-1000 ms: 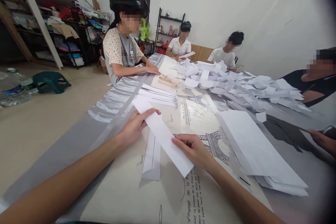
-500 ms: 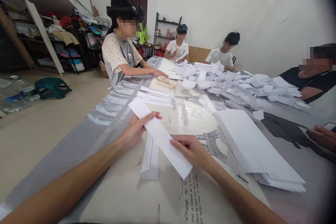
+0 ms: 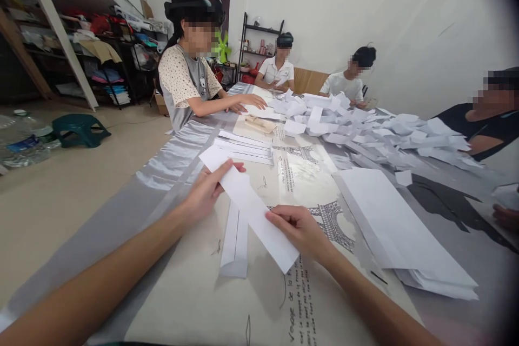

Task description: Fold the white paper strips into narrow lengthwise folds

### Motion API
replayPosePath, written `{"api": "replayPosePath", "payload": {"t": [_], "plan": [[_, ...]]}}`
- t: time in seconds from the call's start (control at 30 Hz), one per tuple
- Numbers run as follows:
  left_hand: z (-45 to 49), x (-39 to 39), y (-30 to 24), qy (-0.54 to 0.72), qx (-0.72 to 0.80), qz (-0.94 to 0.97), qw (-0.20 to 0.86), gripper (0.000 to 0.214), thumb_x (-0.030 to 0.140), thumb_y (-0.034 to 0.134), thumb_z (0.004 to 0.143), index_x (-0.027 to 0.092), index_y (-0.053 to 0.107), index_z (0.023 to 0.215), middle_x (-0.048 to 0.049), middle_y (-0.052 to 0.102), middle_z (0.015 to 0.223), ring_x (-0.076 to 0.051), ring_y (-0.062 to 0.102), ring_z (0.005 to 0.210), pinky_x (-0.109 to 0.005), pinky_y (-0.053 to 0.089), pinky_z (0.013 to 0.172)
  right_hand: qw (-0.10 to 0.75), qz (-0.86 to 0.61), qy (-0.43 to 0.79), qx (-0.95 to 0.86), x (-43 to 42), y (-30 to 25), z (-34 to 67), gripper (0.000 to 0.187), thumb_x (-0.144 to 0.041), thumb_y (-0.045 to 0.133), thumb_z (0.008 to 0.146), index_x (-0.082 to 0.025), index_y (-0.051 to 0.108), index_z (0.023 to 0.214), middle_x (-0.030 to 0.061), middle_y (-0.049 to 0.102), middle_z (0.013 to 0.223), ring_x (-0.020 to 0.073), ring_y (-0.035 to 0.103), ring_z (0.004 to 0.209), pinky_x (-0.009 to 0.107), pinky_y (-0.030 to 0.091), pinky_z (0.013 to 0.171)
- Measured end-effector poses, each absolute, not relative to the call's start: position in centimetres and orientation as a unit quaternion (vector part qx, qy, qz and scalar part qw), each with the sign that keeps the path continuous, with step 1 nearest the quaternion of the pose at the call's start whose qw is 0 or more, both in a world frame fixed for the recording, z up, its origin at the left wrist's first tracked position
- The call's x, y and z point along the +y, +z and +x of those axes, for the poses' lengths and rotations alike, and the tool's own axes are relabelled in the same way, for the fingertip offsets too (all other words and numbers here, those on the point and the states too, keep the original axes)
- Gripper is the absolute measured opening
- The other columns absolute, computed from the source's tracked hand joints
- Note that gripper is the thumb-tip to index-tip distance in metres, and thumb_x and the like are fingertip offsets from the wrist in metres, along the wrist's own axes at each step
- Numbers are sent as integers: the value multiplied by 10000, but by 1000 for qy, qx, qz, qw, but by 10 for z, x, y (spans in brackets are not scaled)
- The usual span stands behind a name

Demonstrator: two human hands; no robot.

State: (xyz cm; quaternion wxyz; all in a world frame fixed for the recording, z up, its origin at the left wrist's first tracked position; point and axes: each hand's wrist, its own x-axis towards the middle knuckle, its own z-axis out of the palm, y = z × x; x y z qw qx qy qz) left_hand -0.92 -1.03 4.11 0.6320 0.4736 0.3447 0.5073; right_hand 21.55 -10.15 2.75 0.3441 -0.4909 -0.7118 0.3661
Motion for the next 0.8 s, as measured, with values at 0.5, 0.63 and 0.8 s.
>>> {"api": "replayPosePath", "payload": {"t": [0.5,0.63,0.8], "plan": [[13,-41,26,396,312,547,668,394,502,730,848,158,798,1029,-63,736,802,-43,269,429,-256,210,430,381,-485,446,-648,-102,25,223,386,-558,611,935,-203,699,811,2,583,686,118,533,533,254,454,500],[18,-53,26,365,353,549,664,376,523,706,870,205,798,1049,-55,735,840,-144,582,670,-240,392,553,382,-479,456,-646,-102,28,222,379,-551,622,930,-203,710,806,-1,573,668,114,518,526,253,457,495],[2,-28,32,467,352,475,657,325,488,765,828,193,794,960,-95,746,1105,-185,641,931,-224,481,688,395,-475,450,-645,-100,26,218,341,-505,617,948,-202,737,847,16,610,720,117,526,554,255,455,509]]}}
